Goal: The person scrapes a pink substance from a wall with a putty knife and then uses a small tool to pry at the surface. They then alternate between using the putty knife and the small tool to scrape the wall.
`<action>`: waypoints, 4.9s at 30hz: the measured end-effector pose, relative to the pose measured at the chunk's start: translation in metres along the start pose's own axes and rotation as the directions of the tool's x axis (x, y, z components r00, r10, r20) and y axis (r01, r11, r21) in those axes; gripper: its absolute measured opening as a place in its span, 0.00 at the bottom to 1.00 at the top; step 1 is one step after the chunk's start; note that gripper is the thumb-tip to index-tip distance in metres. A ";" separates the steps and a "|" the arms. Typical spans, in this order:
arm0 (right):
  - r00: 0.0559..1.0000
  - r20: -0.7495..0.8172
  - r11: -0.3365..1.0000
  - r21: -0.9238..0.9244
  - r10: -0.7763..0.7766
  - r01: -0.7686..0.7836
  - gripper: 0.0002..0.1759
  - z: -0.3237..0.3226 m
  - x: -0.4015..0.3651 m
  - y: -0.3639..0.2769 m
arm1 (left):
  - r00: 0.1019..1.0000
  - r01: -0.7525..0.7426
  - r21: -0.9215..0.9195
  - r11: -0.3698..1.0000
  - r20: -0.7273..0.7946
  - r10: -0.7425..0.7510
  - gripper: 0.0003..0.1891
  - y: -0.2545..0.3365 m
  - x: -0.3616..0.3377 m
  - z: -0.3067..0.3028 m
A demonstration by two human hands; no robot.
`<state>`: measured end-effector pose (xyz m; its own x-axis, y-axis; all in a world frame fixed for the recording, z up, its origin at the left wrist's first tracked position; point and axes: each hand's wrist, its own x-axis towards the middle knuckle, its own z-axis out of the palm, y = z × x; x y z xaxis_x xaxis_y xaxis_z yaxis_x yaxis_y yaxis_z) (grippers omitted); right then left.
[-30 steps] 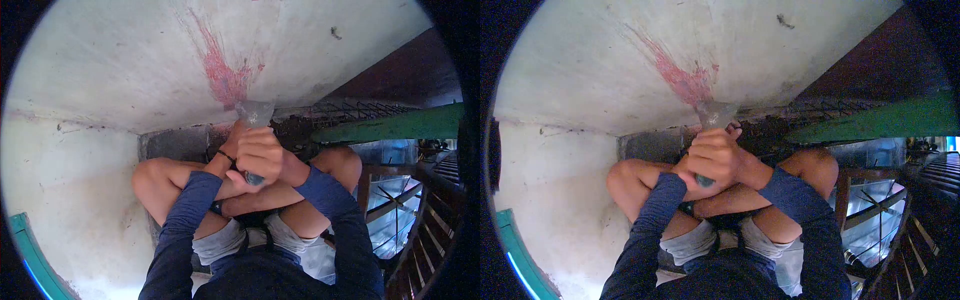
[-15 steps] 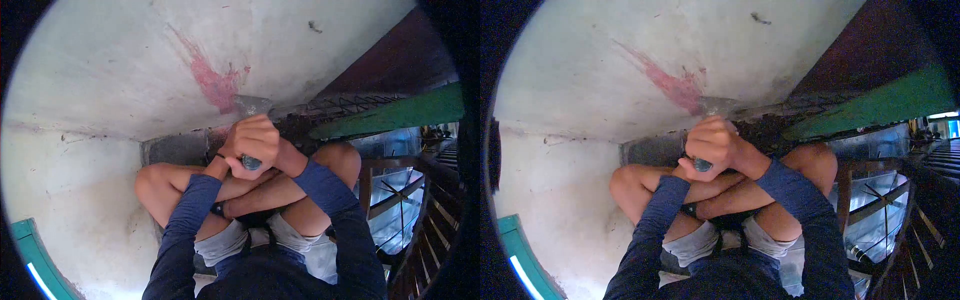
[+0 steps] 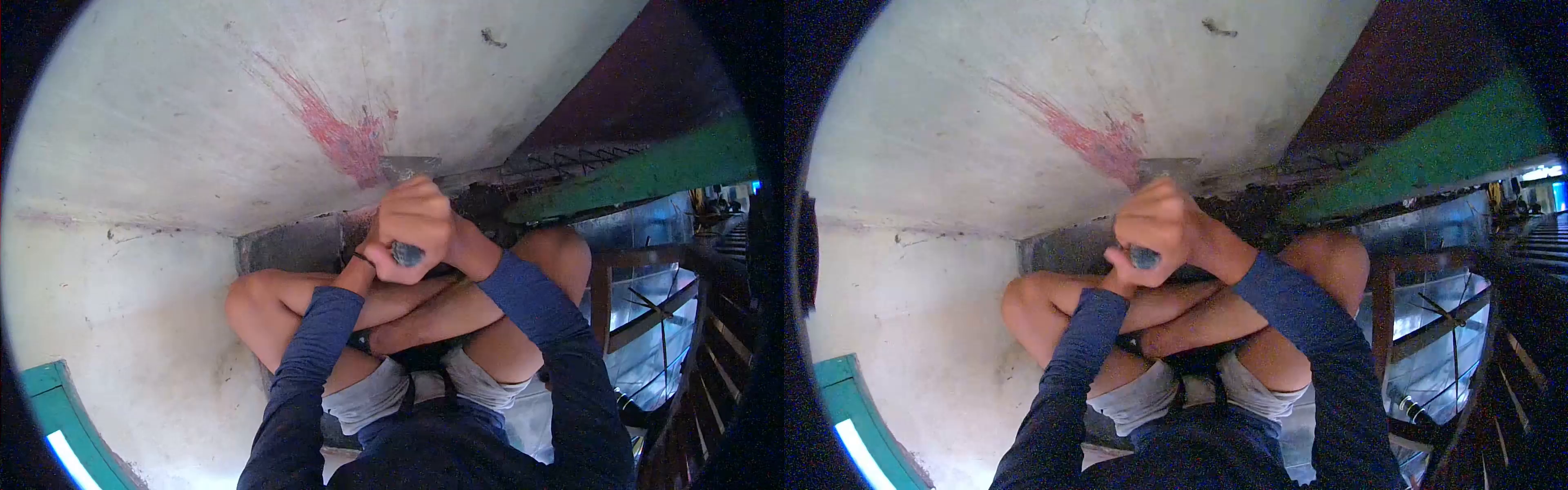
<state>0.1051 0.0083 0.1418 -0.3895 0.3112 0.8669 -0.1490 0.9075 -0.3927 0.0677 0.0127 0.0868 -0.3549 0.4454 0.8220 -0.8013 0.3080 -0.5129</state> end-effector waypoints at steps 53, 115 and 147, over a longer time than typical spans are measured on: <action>0.986 -0.034 0.984 -0.069 0.160 -0.163 0.15 0.031 -0.045 0.031 | 0.650 0.740 0.655 -0.153 -0.755 -0.085 0.12 0.102 -0.067 0.033; 0.995 0.044 0.996 0.012 0.092 -0.093 0.13 0.016 -0.010 -0.006 | 0.499 0.785 0.538 -0.308 -0.843 -0.200 0.13 0.087 -0.046 0.043; 0.993 -0.051 0.986 -0.129 0.104 -0.109 0.12 0.024 -0.027 0.022 | 0.622 0.743 0.628 -0.230 -0.776 -0.106 0.11 0.079 -0.042 0.049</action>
<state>0.0908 0.0128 0.1025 -0.3562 0.4174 0.8360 0.0126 0.8967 -0.4424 -0.0039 -0.0234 0.0238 0.2379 0.8964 0.3739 -0.3819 -0.2676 0.8846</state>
